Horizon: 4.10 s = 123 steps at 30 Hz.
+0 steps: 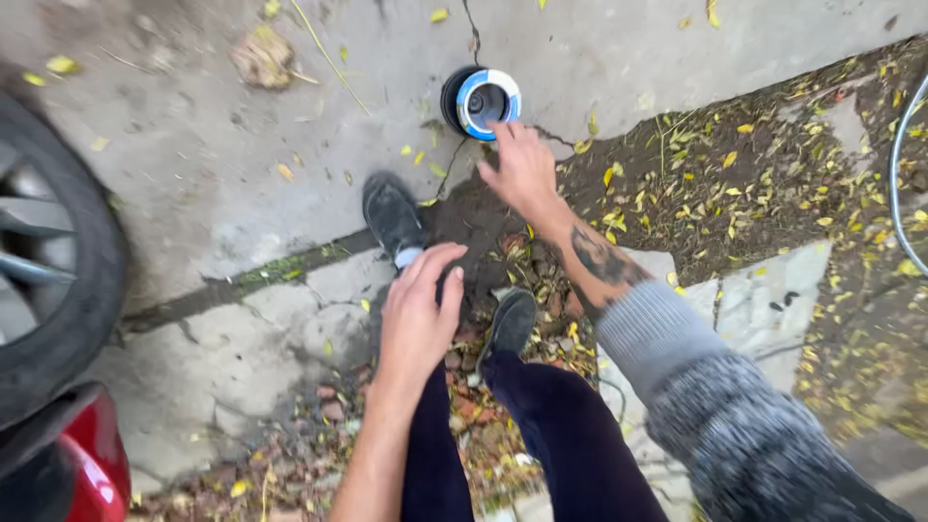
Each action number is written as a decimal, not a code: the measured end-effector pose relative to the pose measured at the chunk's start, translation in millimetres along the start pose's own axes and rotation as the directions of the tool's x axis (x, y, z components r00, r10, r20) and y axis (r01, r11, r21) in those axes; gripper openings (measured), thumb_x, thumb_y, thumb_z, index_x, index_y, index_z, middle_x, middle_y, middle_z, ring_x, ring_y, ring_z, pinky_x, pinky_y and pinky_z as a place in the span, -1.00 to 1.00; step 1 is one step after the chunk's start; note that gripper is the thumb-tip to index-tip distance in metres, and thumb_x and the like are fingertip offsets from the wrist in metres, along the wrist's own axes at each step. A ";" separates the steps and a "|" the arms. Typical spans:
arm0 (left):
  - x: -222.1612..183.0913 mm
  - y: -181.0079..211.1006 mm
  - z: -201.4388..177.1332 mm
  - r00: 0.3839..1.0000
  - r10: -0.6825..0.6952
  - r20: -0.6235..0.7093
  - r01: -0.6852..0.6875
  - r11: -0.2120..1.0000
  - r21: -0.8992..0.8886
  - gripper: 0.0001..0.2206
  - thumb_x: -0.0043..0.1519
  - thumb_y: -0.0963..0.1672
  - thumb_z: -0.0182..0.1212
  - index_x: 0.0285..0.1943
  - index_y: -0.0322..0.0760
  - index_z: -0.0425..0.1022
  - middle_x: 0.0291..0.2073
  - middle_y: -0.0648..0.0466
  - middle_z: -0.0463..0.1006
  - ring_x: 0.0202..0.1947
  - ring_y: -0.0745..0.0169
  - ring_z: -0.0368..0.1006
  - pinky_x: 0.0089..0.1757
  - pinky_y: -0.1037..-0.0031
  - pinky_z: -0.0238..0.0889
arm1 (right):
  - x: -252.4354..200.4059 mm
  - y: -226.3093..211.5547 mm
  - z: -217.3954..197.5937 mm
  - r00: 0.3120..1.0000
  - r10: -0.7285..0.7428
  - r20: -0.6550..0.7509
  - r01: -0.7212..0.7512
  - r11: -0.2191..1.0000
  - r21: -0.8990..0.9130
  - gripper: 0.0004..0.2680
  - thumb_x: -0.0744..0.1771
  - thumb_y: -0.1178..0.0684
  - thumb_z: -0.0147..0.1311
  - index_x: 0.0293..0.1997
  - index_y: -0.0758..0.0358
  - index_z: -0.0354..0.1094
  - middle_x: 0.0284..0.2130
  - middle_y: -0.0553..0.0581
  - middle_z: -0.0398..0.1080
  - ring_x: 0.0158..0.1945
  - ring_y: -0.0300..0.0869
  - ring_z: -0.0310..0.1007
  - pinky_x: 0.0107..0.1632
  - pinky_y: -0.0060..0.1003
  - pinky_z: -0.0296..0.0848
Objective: Applying masking tape to the front grille and logo area of a car.
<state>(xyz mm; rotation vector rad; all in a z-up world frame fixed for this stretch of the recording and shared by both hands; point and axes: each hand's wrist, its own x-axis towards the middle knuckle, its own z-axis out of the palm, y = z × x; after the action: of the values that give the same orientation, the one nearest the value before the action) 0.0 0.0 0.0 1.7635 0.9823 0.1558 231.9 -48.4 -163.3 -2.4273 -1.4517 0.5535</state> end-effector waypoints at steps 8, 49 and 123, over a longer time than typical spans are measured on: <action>39.7 4.3 -39.3 0.951 -0.270 0.148 0.286 0.952 -0.107 -0.78 0.32 -0.15 0.13 0.12 -0.21 0.53 0.06 -0.04 0.60 0.11 -0.09 0.51 0.08 0.23 0.33 | 38.8 29.0 18.7 0.965 0.091 0.247 -0.089 0.996 -0.020 -0.83 0.30 -0.02 0.28 -0.10 0.17 0.54 -0.23 0.17 0.53 -0.08 0.07 0.44 -0.05 0.01 0.46; -563.3 458.0 -137.5 0.211 0.494 -0.843 0.188 0.826 0.531 -0.84 0.24 -0.21 0.27 -0.02 -0.35 0.51 0.11 -0.07 0.57 0.21 -0.17 0.49 0.22 0.05 0.42 | -322.9 -499.1 -654.8 -0.437 -0.889 0.137 0.675 -0.223 0.704 -0.76 0.17 0.05 0.41 -0.20 0.18 0.43 0.02 0.07 0.51 0.19 -0.01 0.47 0.20 -0.10 0.49; -1613.0 -241.0 -619.2 -0.157 0.118 -0.981 0.829 0.555 -0.066 -0.80 0.15 -0.18 0.22 -0.05 -0.23 0.49 -0.01 0.13 0.53 0.24 0.10 0.42 0.20 0.40 0.37 | -1239.0 -1638.8 108.2 -0.875 0.484 0.005 -0.119 -0.226 0.967 -0.91 0.19 0.16 0.26 -0.33 0.25 0.50 -0.27 0.03 0.56 -0.29 -0.11 0.61 -0.27 -0.25 0.55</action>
<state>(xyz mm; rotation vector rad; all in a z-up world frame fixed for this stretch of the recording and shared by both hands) -1512.6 -616.4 612.5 1.5175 3.1441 0.8562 -1633.9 -374.2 640.1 -1.6959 1.7193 -0.7391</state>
